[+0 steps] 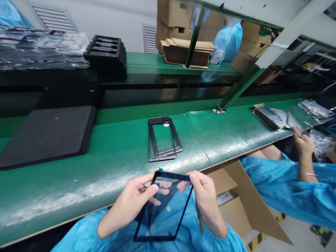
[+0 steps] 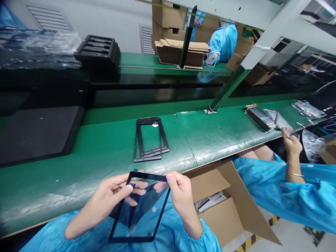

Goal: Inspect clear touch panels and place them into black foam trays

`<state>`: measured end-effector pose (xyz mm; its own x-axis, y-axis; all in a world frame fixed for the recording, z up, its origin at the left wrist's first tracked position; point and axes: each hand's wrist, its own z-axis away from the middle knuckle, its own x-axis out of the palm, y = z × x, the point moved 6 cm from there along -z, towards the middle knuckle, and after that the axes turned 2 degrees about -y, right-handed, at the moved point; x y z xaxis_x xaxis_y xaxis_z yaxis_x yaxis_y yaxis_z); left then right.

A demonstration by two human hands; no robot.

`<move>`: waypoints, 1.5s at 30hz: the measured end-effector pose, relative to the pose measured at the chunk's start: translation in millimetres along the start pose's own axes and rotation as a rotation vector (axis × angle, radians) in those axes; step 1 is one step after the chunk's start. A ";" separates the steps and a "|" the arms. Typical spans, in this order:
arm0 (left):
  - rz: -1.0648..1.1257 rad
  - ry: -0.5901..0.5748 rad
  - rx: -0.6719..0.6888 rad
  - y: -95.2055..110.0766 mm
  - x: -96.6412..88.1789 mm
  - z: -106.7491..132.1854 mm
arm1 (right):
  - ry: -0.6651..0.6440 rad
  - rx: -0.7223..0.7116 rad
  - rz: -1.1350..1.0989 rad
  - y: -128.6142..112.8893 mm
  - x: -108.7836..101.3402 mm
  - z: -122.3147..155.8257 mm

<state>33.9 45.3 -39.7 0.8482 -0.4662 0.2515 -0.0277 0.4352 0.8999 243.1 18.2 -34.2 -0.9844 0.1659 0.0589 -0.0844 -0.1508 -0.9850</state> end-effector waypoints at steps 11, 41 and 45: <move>-0.599 -0.180 0.152 19.2 10.5 -5.5 | -0.236 -0.148 0.354 -11.2 34.1 -7.3; -1.180 0.039 0.696 63.3 -11.6 -4.1 | 0.123 0.037 -0.045 14.5 -8.4 13.1; -1.080 0.000 0.545 50.6 -12.1 -7.6 | 0.113 0.061 -0.061 19.4 1.3 14.4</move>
<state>26.2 78.8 0.0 0.5717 -0.3893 -0.7223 0.4755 -0.5602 0.6783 238.0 1.5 -50.9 -0.9538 0.2845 0.0967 -0.1565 -0.1958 -0.9681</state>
